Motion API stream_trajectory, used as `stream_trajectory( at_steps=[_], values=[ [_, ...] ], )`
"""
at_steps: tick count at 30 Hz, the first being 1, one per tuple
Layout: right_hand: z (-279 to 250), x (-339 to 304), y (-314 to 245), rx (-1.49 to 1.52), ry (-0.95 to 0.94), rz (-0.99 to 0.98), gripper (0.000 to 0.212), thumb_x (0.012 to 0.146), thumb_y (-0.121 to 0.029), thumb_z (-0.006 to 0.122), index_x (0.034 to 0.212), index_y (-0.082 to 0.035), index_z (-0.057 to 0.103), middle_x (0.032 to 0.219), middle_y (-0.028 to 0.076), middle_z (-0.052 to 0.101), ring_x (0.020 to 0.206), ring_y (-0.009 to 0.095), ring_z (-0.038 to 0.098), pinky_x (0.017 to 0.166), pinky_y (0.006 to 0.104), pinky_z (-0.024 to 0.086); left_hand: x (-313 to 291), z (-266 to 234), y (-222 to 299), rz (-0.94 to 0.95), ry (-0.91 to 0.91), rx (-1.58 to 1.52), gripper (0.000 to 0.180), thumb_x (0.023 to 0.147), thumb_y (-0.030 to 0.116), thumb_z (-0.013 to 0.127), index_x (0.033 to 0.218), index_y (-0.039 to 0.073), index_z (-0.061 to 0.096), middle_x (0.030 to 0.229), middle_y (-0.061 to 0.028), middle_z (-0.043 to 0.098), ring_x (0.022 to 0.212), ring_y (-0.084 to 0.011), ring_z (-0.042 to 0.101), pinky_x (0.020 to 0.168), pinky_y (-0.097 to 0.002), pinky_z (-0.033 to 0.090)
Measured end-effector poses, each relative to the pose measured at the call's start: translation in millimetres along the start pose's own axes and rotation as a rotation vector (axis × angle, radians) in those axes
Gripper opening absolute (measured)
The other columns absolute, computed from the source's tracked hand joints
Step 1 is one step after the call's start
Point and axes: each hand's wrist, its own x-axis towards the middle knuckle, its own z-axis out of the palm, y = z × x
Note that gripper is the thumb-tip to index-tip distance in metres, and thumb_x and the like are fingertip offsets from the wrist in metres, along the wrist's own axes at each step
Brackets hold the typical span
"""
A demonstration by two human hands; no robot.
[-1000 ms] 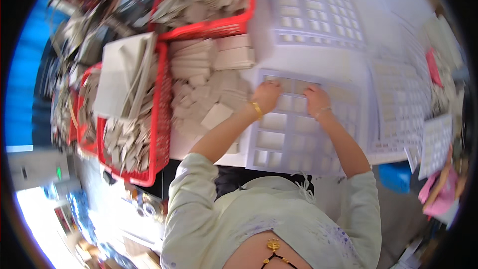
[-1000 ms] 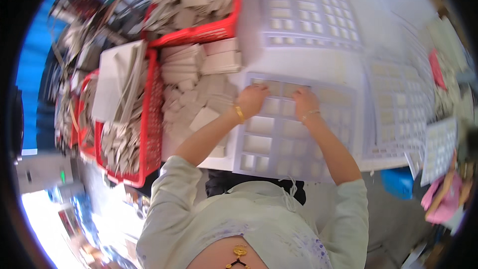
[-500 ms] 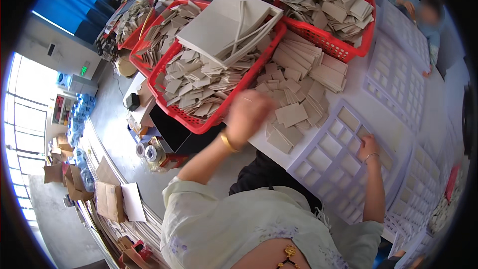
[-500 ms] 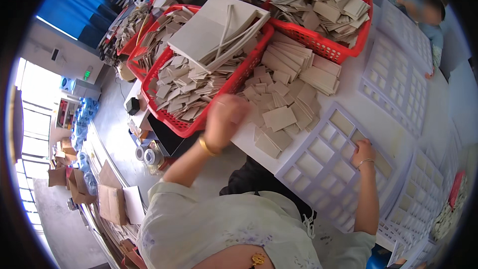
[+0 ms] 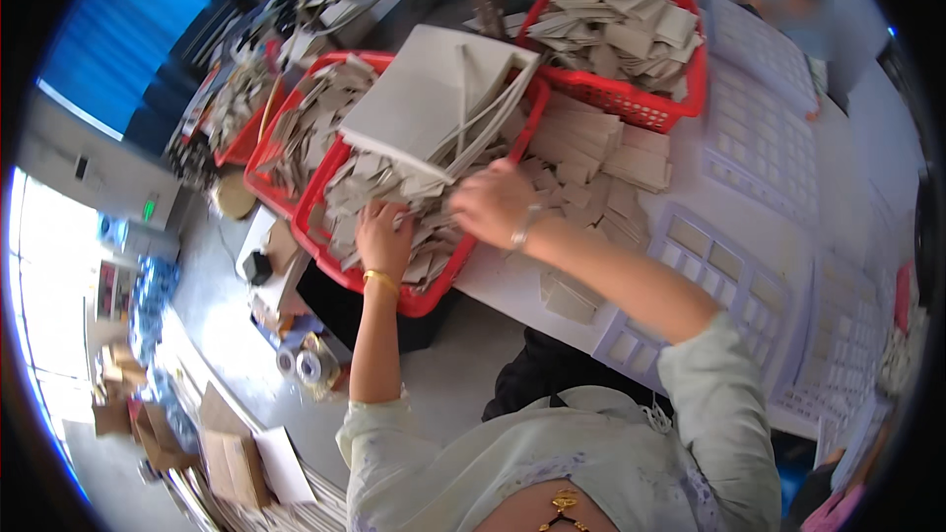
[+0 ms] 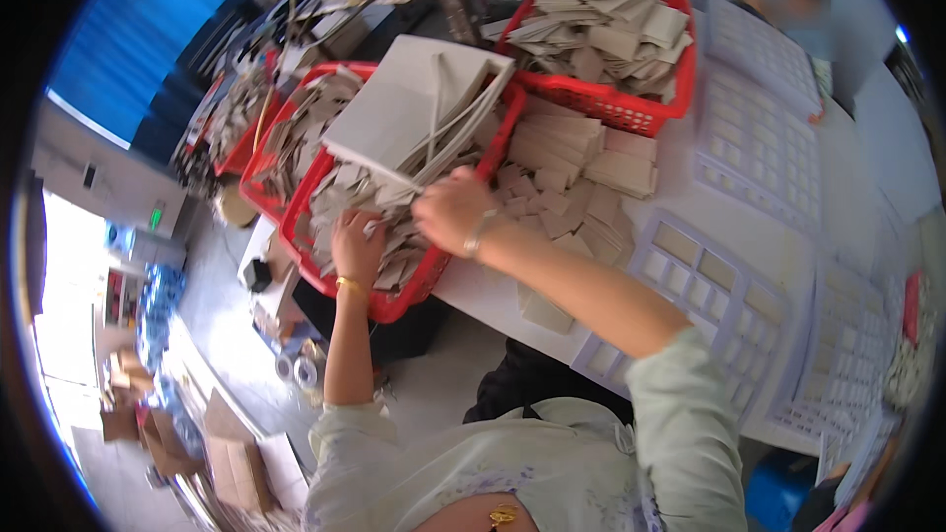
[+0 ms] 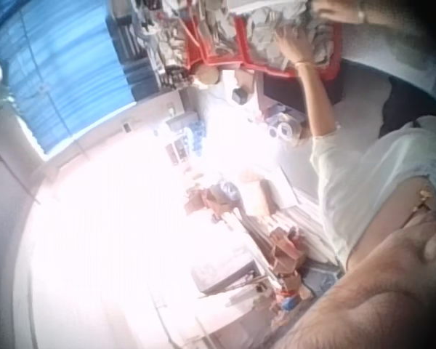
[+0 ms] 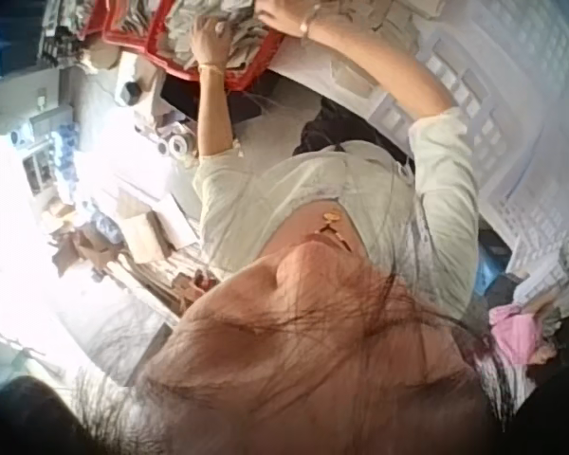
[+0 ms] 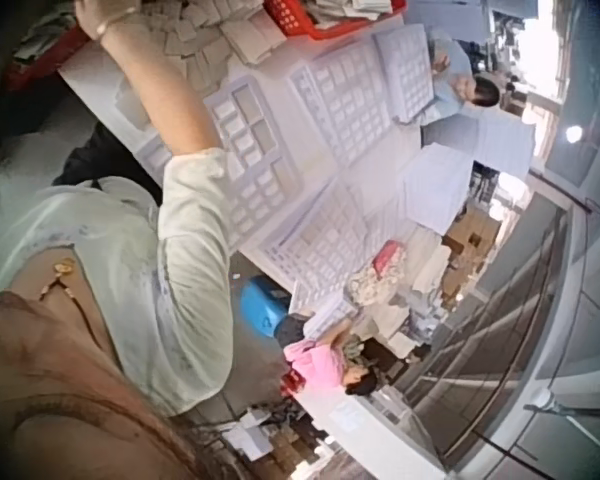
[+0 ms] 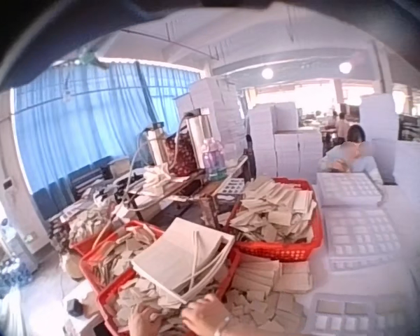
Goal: Placing cardboard pieces into the slots of a plastic or foam tray.
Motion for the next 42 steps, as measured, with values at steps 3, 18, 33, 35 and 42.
stream_trajectory(
  at_steps=[3, 18, 33, 35, 42],
  values=[
    [34, 32, -16, -0.177, -0.121, 0.044, 0.015, 0.077, -0.027, 0.06, 0.074, -0.015, 0.067, 0.076, 0.002, 0.064, 0.08, 0.02, 0.062, 0.078, 0.0384, 0.041, 5, -4, 8, 0.045, 0.182, -0.079, 0.007, 0.075, 0.008, 0.067, 0.081, 0.005, 0.064, 0.081, -0.0128, 0.059, 0.08, -0.0337, 0.057, 0.073, -0.0426, 0.045],
    [68, 31, -31, -0.076, -0.112, -0.054, 0.009, 0.077, -0.012, 0.057, 0.076, -0.005, 0.062, 0.081, 0.009, 0.063, 0.076, 0.026, 0.066, 0.062, 0.0409, 0.054, -3, -13, 6, -0.035, 0.383, -0.191, 0.007, 0.08, 0.005, 0.064, 0.08, 0.002, 0.057, 0.07, -0.0063, 0.05, 0.061, -0.0202, 0.047, 0.052, -0.0329, 0.034],
    [50, 13, -27, 0.186, -0.142, 0.241, 0.01, 0.071, -0.01, 0.063, 0.08, -0.007, 0.065, 0.083, 0.012, 0.064, 0.079, 0.031, 0.065, 0.067, 0.0416, 0.053, -3, -5, 3, 0.014, 0.398, -0.141, 0.01, 0.084, 0.01, 0.064, 0.081, 0.002, 0.058, 0.068, -0.0038, 0.05, 0.055, -0.0147, 0.042, 0.047, -0.0283, 0.031],
    [52, 12, -17, 0.376, -0.026, 0.305, 0.005, 0.067, -0.01, 0.064, 0.071, -0.009, 0.065, 0.077, 0.011, 0.065, 0.077, 0.03, 0.065, 0.068, 0.0415, 0.051, -2, -5, 4, 0.0, 0.365, -0.098, 0.01, 0.085, 0.01, 0.064, 0.082, 0.002, 0.059, 0.069, -0.0044, 0.052, 0.056, -0.0153, 0.044, 0.047, -0.0282, 0.033],
    [34, 7, -8, 0.474, -0.094, 0.378, 0.006, 0.068, -0.016, 0.066, 0.072, -0.013, 0.07, 0.076, 0.01, 0.068, 0.079, 0.027, 0.066, 0.071, 0.0394, 0.052, 8, -6, 11, 0.059, 0.387, -0.14, 0.007, 0.081, 0.008, 0.065, 0.082, 0.002, 0.06, 0.07, -0.0073, 0.053, 0.057, -0.0195, 0.05, 0.05, -0.0311, 0.038]
  ],
)
